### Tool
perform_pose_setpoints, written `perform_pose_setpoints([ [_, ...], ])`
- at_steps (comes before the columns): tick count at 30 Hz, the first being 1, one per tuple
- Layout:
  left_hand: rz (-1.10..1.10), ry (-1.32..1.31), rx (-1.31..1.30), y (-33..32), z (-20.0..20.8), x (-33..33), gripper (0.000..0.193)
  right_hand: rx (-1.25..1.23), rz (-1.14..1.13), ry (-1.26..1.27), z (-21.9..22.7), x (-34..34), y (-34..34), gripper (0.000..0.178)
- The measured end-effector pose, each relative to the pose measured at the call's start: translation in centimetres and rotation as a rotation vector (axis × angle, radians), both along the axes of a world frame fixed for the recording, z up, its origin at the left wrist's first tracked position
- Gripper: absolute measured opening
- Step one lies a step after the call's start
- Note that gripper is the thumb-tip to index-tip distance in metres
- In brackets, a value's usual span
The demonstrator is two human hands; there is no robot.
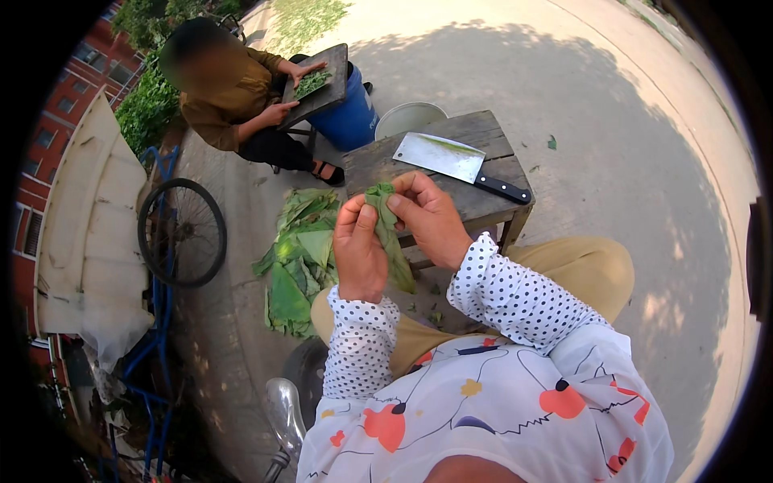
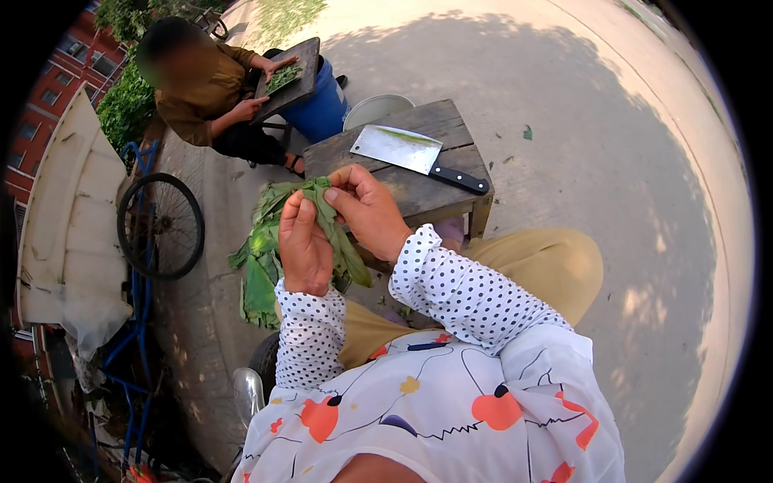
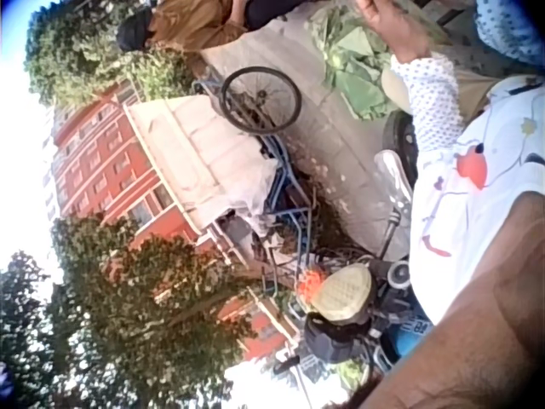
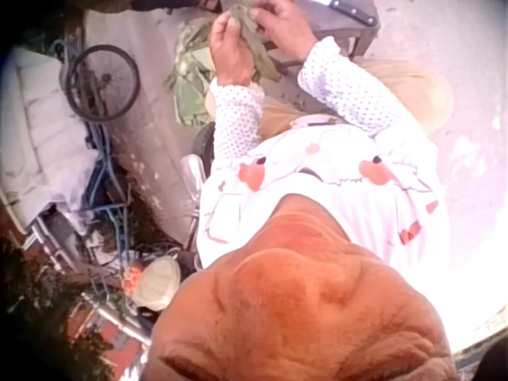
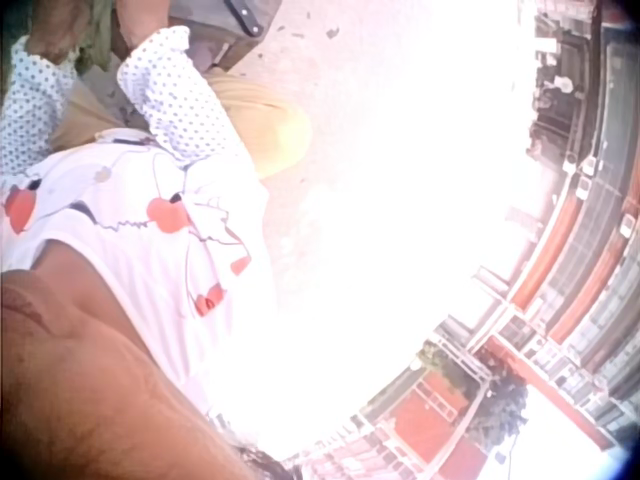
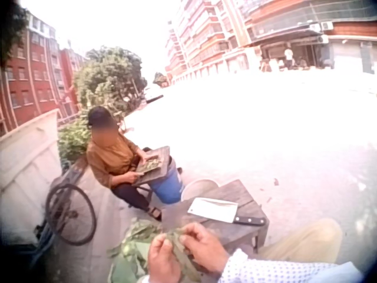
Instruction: The person chops green vegetable leaves with a large knife on a wooden board and then handles and folds a large lotus leaf.
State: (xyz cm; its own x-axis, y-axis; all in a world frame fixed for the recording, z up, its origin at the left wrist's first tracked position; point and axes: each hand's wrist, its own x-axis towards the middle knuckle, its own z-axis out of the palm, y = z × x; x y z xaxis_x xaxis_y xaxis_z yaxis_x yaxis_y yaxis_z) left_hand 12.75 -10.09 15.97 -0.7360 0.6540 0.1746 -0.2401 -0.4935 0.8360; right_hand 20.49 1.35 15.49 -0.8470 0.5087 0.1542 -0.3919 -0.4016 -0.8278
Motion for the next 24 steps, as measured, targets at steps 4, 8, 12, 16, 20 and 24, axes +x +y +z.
perform_pose_setpoints([
  [4, -0.05, -0.042, 0.019, -0.5, 0.1, 0.0, 0.024, 0.027, 0.034, 0.044, -0.3, 0.2, 0.1, 0.012],
  [8, -0.058, -0.019, 0.025, -1.0, -0.1, -0.1, 0.024, 0.087, 0.048, 0.037, 0.0, 0.7, 0.3, 0.013],
  [12, -0.136, 0.058, 0.012, -1.9, 0.4, -0.8, 0.018, 0.312, 0.013, 0.056, 0.5, 1.2, 1.2, 0.013],
  [16, -0.241, 0.105, 0.006, -2.7, 1.2, -1.2, 0.017, 0.452, 0.026, 0.018, 1.3, 2.1, 2.2, 0.017],
  [20, -0.29, 0.126, -0.014, -2.5, 2.6, -0.4, 0.014, 0.674, -0.081, -0.027, 2.0, 2.9, 3.1, 0.02],
  [24, -0.318, 0.167, -0.095, -3.1, 2.6, -0.8, 0.011, 0.69, -0.112, -0.048, 1.9, 3.0, 2.9, 0.019],
])
